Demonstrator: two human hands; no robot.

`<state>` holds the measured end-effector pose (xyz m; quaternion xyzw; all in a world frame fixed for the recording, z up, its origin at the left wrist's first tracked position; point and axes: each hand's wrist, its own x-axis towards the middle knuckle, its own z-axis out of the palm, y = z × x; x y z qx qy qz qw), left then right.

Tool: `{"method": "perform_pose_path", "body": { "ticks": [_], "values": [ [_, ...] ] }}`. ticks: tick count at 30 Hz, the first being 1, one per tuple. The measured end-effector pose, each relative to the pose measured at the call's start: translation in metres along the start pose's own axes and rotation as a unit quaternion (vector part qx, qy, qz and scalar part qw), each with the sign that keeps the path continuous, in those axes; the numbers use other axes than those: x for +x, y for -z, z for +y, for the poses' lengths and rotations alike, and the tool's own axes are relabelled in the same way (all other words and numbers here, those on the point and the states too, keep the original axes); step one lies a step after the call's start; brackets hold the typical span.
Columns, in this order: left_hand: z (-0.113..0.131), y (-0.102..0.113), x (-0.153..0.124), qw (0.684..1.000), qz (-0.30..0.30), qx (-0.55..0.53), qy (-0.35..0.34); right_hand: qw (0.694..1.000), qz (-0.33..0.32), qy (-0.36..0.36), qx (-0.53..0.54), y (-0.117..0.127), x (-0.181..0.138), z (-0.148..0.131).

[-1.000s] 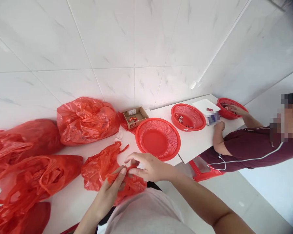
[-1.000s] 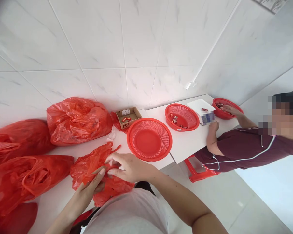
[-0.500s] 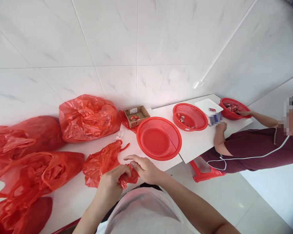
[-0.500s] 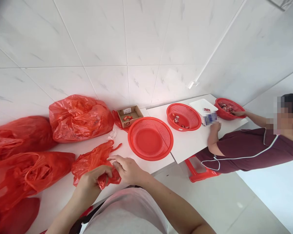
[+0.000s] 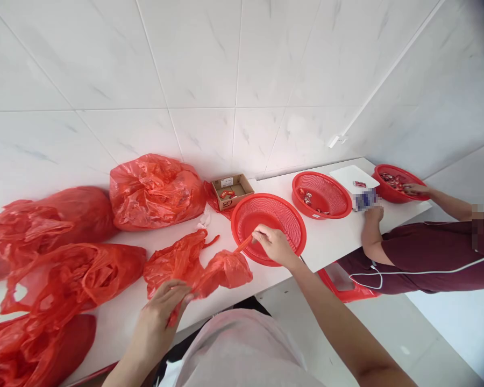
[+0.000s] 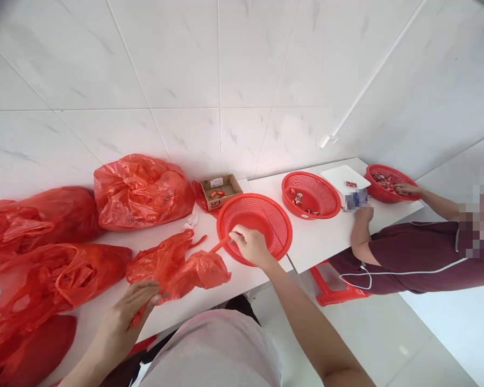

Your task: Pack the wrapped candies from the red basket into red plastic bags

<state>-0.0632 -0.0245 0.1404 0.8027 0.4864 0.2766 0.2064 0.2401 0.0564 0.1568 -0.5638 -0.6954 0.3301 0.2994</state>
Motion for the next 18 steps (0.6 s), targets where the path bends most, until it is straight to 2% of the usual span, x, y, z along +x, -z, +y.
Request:
{"method": "perform_pose_path", "body": {
  "ticks": [3, 6, 8, 11, 13, 15, 16, 18],
  "values": [
    [0.005, 0.006, -0.005, 0.996, -0.065, -0.050, 0.021, 0.998, 0.012, -0.032, -0.060, -0.005, 0.011, 0.020],
    [0.020, 0.005, 0.008, 0.978, -0.062, -0.163, 0.118, 0.999, 0.030, -0.024, -0.009, -0.015, 0.014, 0.011],
    [0.028, -0.001, 0.021, 0.939, -0.025, -0.287, 0.187, 0.998, 0.014, 0.001, 0.060, -0.019, 0.012, -0.008],
    [0.035, -0.014, 0.040, 0.867, 0.008, -0.427, 0.258, 0.988, -0.056, 0.057, 0.136, -0.023, 0.009, -0.044],
    [0.037, -0.023, 0.048, 0.843, -0.028, -0.464, 0.269, 0.979, -0.088, 0.103, 0.150, -0.028, 0.008, -0.063],
    [0.040, -0.030, 0.051, 0.834, -0.082, -0.481, 0.258, 0.974, -0.107, 0.143, 0.142, -0.035, 0.007, -0.074],
    [0.041, -0.033, 0.051, 0.832, -0.093, -0.484, 0.255, 0.973, -0.114, 0.153, 0.133, -0.038, 0.008, -0.075],
    [0.041, -0.036, 0.050, 0.833, -0.077, -0.481, 0.264, 0.976, -0.123, 0.147, 0.106, -0.045, 0.007, -0.072]
  ]
}}
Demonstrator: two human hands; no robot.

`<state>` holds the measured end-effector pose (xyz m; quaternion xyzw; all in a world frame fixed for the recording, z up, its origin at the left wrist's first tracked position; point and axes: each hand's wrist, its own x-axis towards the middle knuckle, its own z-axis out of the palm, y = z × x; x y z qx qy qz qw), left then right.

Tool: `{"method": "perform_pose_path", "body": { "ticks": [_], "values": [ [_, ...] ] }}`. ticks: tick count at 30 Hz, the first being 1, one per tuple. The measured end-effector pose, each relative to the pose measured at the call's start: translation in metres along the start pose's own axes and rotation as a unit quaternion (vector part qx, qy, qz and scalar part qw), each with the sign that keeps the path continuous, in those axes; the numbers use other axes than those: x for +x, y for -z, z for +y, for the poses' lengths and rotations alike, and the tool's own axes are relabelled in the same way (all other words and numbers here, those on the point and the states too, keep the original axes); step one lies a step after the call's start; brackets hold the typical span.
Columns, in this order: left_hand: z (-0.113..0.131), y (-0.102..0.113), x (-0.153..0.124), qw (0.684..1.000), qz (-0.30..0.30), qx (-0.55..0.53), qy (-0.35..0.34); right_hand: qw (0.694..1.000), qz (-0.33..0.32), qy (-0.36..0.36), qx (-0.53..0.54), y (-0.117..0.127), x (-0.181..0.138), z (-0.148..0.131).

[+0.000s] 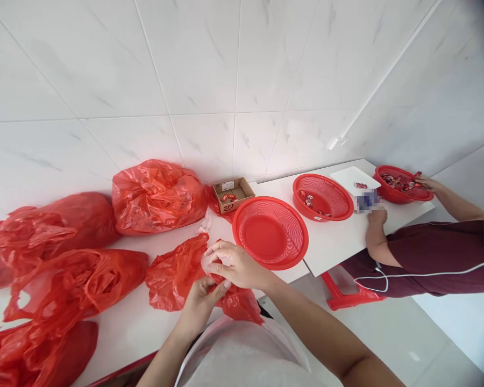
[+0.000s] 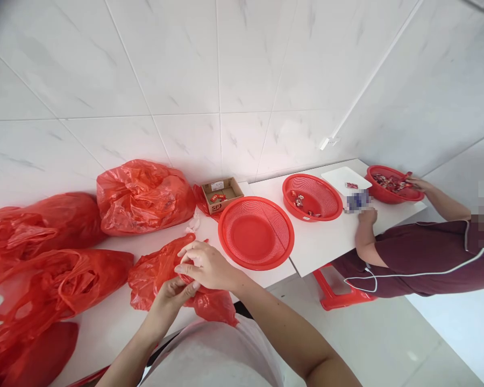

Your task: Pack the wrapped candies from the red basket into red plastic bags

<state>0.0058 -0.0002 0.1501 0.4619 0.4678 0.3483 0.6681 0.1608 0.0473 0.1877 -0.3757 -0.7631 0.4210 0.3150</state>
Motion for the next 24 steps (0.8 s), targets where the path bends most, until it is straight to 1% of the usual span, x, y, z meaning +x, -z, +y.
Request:
{"method": "perform_pose_path", "body": {
  "ticks": [2, 4, 7, 9, 11, 13, 15, 17, 19, 21, 22, 24],
  "values": [
    [-0.003, 0.002, 0.000, 0.999, 0.045, 0.003, -0.007, 0.999, -0.008, -0.031, -0.033, -0.003, -0.003, 0.009],
    [-0.006, 0.005, 0.000, 0.997, 0.074, 0.012, 0.002, 0.996, 0.004, -0.064, -0.063, -0.005, -0.007, 0.017],
    [-0.006, 0.007, 0.003, 0.996, 0.088, 0.030, 0.018, 0.990, 0.072, -0.100, -0.066, -0.006, -0.013, 0.021],
    [-0.003, 0.008, 0.006, 0.995, 0.087, 0.047, -0.006, 0.986, 0.113, -0.113, -0.041, -0.009, -0.017, 0.018],
    [0.002, 0.010, 0.007, 0.993, 0.083, 0.076, -0.042, 0.983, 0.137, -0.123, -0.008, -0.015, -0.022, 0.014],
    [0.007, 0.014, 0.005, 0.989, 0.083, 0.103, -0.068, 0.979, 0.144, -0.141, 0.016, -0.021, -0.030, 0.013],
    [0.008, 0.018, 0.003, 0.986, 0.077, 0.112, -0.096, 0.978, 0.139, -0.155, 0.010, -0.025, -0.037, 0.015],
    [0.005, 0.021, 0.002, 0.986, 0.055, 0.105, -0.120, 0.980, 0.141, -0.138, -0.022, -0.025, -0.041, 0.020],
    [0.000, 0.022, 0.002, 0.984, 0.024, 0.109, -0.142, 0.984, 0.150, -0.079, -0.052, -0.023, -0.042, 0.024],
    [-0.004, 0.023, 0.005, 0.978, 0.004, 0.126, -0.165, 0.989, 0.141, -0.027, -0.041, -0.021, -0.041, 0.026],
    [-0.005, 0.023, 0.007, 0.974, 0.004, 0.141, -0.178, 0.991, 0.130, -0.019, -0.018, -0.021, -0.039, 0.027],
    [-0.006, 0.023, 0.011, 0.958, 0.040, 0.191, -0.212, 0.992, 0.114, -0.036, 0.046, -0.026, -0.038, 0.027]
  ]
}}
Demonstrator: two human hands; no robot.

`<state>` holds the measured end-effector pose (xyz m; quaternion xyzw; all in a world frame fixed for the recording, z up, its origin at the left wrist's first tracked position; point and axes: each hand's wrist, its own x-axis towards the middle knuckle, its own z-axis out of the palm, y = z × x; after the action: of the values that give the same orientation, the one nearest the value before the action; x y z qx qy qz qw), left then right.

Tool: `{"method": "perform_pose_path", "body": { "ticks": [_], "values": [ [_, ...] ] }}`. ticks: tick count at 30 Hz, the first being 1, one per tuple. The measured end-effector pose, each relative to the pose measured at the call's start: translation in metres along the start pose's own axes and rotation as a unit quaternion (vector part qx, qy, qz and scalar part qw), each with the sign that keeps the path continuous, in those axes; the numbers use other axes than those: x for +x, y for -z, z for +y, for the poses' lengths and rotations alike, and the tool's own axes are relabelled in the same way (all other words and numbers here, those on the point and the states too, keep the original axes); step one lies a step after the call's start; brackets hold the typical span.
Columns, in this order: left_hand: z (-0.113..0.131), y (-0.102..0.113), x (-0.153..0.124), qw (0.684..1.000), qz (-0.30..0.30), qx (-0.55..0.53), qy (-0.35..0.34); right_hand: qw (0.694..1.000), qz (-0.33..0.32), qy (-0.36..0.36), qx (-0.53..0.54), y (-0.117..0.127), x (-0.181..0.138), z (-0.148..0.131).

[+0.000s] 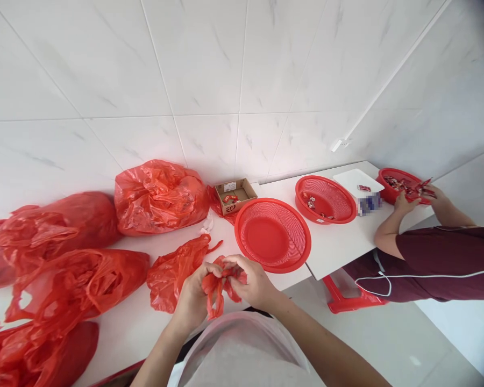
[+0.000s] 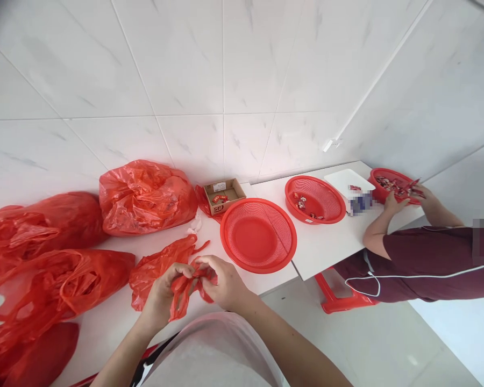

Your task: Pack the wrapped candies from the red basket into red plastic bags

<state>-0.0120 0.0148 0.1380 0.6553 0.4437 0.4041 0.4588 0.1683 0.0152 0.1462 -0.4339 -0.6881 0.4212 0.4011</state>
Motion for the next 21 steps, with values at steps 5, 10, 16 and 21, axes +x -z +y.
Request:
{"method": "perform_pose_path", "body": {
  "ticks": [5, 10, 16, 21],
  "values": [
    [0.003, -0.003, 0.003, 0.979, 0.141, 0.133, -0.061, 0.986, 0.013, -0.077, 0.144, -0.016, -0.001, 0.001],
    [0.011, 0.001, -0.003, 0.967, 0.127, 0.196, -0.103, 0.953, -0.047, -0.153, 0.258, -0.009, 0.007, 0.000],
    [0.010, 0.031, -0.008, 0.969, 0.065, 0.202, -0.124, 0.986, -0.068, -0.116, 0.095, -0.001, 0.011, -0.007],
    [0.015, 0.049, -0.022, 0.968, 0.143, 0.190, -0.075, 0.993, -0.074, -0.060, -0.069, -0.008, 0.015, 0.004]
  ]
}}
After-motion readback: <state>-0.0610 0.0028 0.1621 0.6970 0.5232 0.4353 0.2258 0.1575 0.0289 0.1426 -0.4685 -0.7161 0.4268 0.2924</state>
